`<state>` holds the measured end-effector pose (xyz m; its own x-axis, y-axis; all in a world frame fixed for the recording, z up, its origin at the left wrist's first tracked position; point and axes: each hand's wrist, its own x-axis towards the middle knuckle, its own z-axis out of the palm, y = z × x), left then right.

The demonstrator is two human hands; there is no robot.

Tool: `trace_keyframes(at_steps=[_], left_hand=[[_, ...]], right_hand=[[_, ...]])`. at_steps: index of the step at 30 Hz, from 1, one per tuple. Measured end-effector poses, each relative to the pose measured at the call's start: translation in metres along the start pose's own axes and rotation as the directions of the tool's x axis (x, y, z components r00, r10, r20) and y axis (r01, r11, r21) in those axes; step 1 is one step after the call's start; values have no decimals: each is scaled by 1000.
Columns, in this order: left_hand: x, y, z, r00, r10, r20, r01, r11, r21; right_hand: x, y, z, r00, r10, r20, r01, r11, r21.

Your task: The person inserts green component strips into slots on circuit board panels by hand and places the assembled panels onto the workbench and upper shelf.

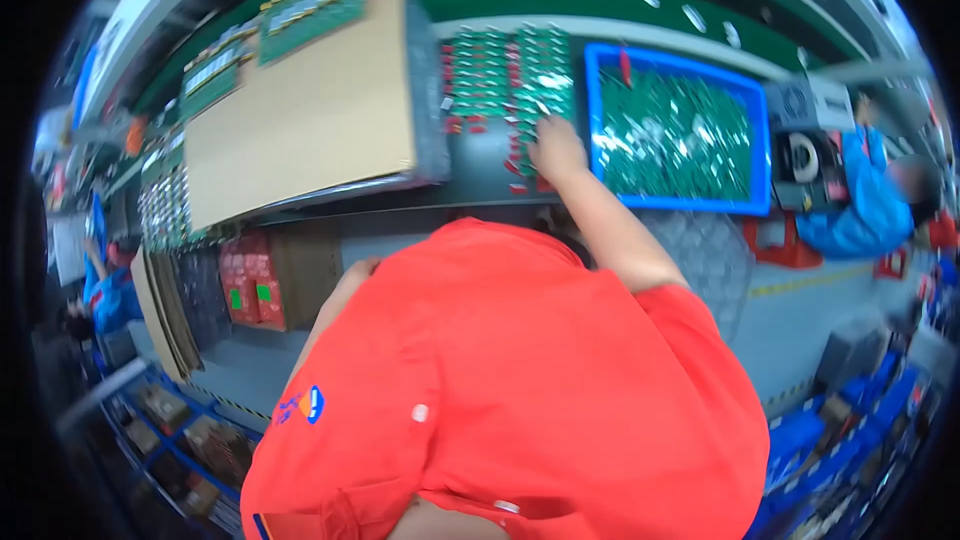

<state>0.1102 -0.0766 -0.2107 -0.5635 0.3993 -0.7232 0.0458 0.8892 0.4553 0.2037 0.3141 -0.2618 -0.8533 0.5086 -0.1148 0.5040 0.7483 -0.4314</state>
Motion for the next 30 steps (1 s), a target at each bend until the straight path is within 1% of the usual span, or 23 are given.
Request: trace_keyframes(at_steps=[1, 2, 3, 5, 7, 8, 9, 10, 11, 13, 14, 15, 16, 17, 18, 19, 21, 22, 24, 26, 27, 28, 30], left_hand=[[-3, -14, -8, 995, 89, 48, -94, 991, 99], [-6, -25, -20, 981, 165, 99, -182, 963, 199], [-28, 6, -48, 972, 89, 217, -114, 988, 102], [-46, 24, -86, 914, 264, 310, -222, 961, -163], [-56, 48, -135, 814, 494, 306, -323, 822, -468], [-53, 52, -160, 754, 608, 250, -404, 728, -554], [-51, 56, -184, 774, 622, 120, -450, 674, -586], [-37, 55, -200, 788, 606, -103, -543, 608, -579], [-16, 50, -218, 757, 540, -369, -654, 628, -423], [20, 57, -263, 627, 476, -616, -700, 692, -178], [44, 52, -285, 573, 466, -675, -660, 750, -42], [65, 43, -305, 510, 463, -725, -597, 798, 89], [77, 36, -320, 504, 472, -723, -608, 789, 90], [87, 29, -334, 390, 568, -725, -467, 800, 376], [97, 23, -345, 287, 672, -683, -267, 741, 617], [106, 16, -349, 309, 676, -669, -134, 727, 674], [126, 3, -364, 309, 709, -634, -152, 695, 703], [131, 3, -369, 315, 730, -606, -156, 670, 726], [137, 2, -375, 321, 746, -583, -157, 649, 744], [137, -1, -383, 287, 808, -514, -120, 563, 818], [133, 1, -387, 285, 812, -509, -124, 558, 821], [126, 2, -390, 267, 836, -480, -153, 528, 835], [126, 3, -398, 243, 862, -445, -183, 492, 851]], right_hand=[[-1, 1, 2, 997, -38, -69, 38, 999, -1], [-2, 2, 2, 993, -59, -99, 59, 998, -2], [-2, 10, 7, 988, -71, -138, 75, 997, 20], [-1, 16, 6, 971, -144, -190, 154, 987, 41], [-4, 8, -9, 976, -148, -161, 165, 982, 95], [-4, 8, -11, 973, -157, -168, 177, 978, 113], [-4, 8, -11, 971, -160, -175, 185, 974, 132], [-4, 5, -12, 972, -143, -184, 171, 974, 148], [-5, 0, -14, 969, -151, -198, 181, 973, 141], [-12, -11, -21, 964, -134, -230, 176, 968, 177], [-16, -11, -22, 946, -187, -265, 229, 963, 139], [-21, -11, -23, 943, -186, -274, 228, 965, 128], [-28, -11, -24, 951, -174, -257, 217, 965, 149], [-36, -10, -24, 958, -158, -240, 202, 964, 172], [-45, -9, -25, 940, -198, -278, 237, 965, 111], [-56, -6, -26, 939, -188, -288, 226, 968, 105], [-79, -2, -30, 982, 34, -185, 8, 975, 223], [-89, 0, -31, 981, 45, -190, -3, 976, 217], [-112, 1, -31, 968, 169, -187, -120, 962, 247], [-130, 7, -27, 957, 215, -193, -161, 953, 258], [-134, 4, -25, 947, 253, -200, -194, 942, 273], [-139, 2, -25, 940, 247, -234, -171, 937, 305], [-141, -2, -22, 928, 281, -243, -194, 925, 326]])
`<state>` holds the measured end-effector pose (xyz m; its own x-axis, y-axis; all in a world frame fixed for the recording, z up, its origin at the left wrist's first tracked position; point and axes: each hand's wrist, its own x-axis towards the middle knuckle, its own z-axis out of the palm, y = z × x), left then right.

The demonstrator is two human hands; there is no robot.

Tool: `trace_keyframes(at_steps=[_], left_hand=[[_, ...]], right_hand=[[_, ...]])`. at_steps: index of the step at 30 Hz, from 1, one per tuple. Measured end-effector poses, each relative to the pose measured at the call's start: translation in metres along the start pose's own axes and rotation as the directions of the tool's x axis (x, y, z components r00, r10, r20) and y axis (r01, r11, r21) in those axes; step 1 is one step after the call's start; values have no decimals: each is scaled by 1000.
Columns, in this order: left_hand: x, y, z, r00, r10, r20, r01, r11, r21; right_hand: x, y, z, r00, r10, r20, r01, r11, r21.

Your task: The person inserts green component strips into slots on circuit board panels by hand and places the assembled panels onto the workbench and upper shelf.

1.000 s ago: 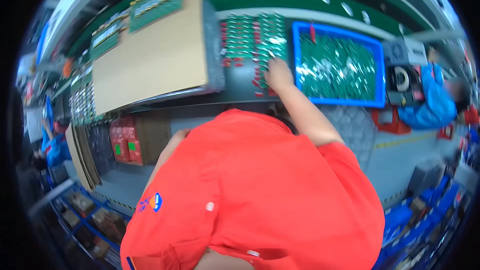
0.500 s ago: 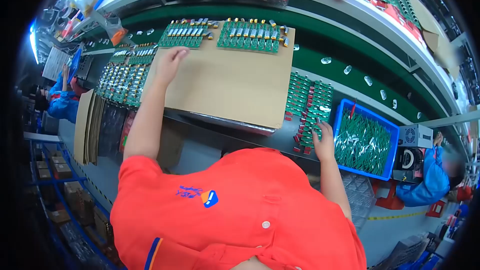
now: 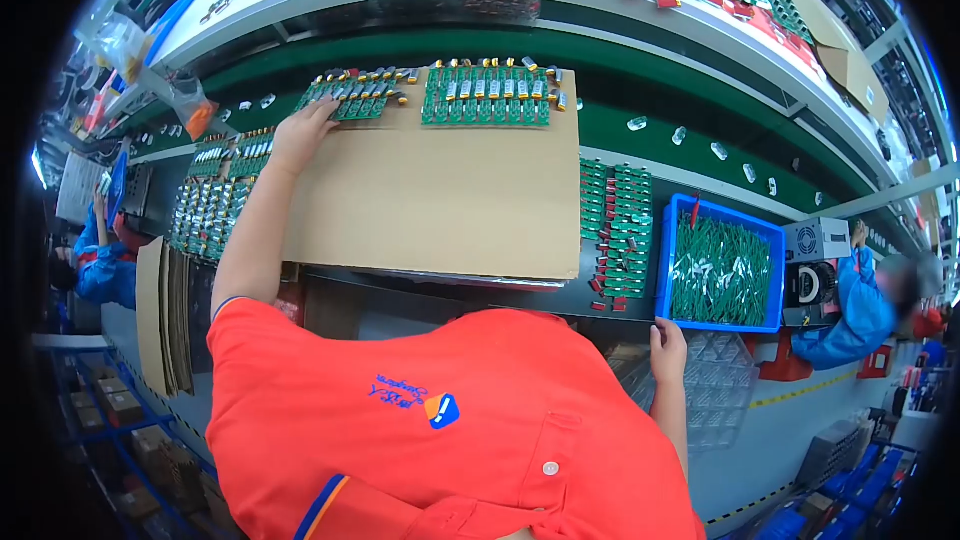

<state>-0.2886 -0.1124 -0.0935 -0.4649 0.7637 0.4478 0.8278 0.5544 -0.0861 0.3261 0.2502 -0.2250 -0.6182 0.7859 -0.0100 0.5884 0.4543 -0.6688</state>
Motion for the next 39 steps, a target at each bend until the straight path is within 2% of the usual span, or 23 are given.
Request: trace_keyframes(at_steps=[2, 3, 5, 6, 9, 11, 14, 16, 18, 20, 21, 23, 24, 26, 27, 28, 30, 31, 33, 34, 36, 37, 39], left_hand=[[4, -12, 2, 984, 162, -80, -156, 985, 69], [9, -14, -3, 983, 167, -81, -161, 984, 73], [24, -20, -14, 998, 64, 24, -67, 993, 100], [35, -32, -10, 995, 82, -64, -81, 996, 25], [74, -41, -32, 986, -161, -39, 163, 986, 43], [92, -47, -53, 984, -179, -20, 180, 983, 48], [105, -47, -92, 998, -28, -60, 36, 989, 145], [106, -34, -122, 998, -10, -59, 21, 982, 187], [102, -10, -154, 1000, 3, 3, -3, 990, 141], [100, 15, -179, 1000, -4, 29, 1, 994, 107], [100, 29, -194, 994, 48, 101, -44, 998, -36], [100, 75, -224, 967, 131, 218, -76, 967, -243], [100, 103, -238, 949, 159, 271, -73, 950, -304], [104, 142, -245, 896, 396, 204, -279, 856, -435], [109, 164, -247, 842, 512, 169, -390, 795, -464], [113, 190, -251, 813, 564, 144, -417, 737, -532], [124, 239, -256, 722, 684, 108, -487, 612, -623], [131, 259, -249, 690, 720, 67, -513, 552, -658], [154, 324, -241, 609, 786, 110, -520, 500, -692], [159, 344, -235, 596, 799, 78, -550, 477, -686], [171, 383, -218, 605, 786, 127, -561, 535, -632], [178, 395, -201, 633, 774, -10, -594, 478, -648], [191, 419, -175, 701, 549, -454, -677, 314, -666]], right_hand=[[-3, -4, 4, 1000, 27, -16, -26, 999, 18], [-1, -10, 6, 1000, 8, -23, -8, 1000, 5], [3, -19, 13, 999, -8, -32, 8, 1000, 2], [6, -21, 16, 999, -36, -7, 35, 999, -28], [16, -37, 25, 994, -108, 26, 109, 993, -46], [22, -46, 28, 994, -106, 36, 107, 994, -3], [20, -60, 26, 991, -133, 10, 133, 991, 28], [17, -60, 24, 994, -112, 19, 111, 993, 42], [13, -57, 24, 994, -108, 21, 106, 991, 86], [18, -56, 21, 997, -68, 35, 58, 972, 226], [24, -61, 17, 996, -52, 72, 26, 946, 324], [39, -99, -1, 981, 14, 191, -128, 794, 594], [44, -122, -10, 967, -52, 250, -141, 709, 691], [58, -164, -25, 861, -300, 412, -230, 493, 839], [66, -183, -29, 781, -406, 474, -282, 448, 849], [73, -200, -32, 689, -508, 517, -336, 408, 849], [80, -232, -36, 533, -724, 437, -357, 276, 892], [74, -267, -51, 545, -722, 427, -287, 318, 904], [83, -273, -73, 462, -721, 517, -535, 238, 811], [86, -263, -79, 352, -794, 495, -791, 31, 611], [88, -253, -93, 395, -791, 468, -697, 74, 713], [93, -241, -92, 386, -844, 372, -738, -40, 673], [87, -220, -110, 530, -784, 323, -801, -339, 493]])
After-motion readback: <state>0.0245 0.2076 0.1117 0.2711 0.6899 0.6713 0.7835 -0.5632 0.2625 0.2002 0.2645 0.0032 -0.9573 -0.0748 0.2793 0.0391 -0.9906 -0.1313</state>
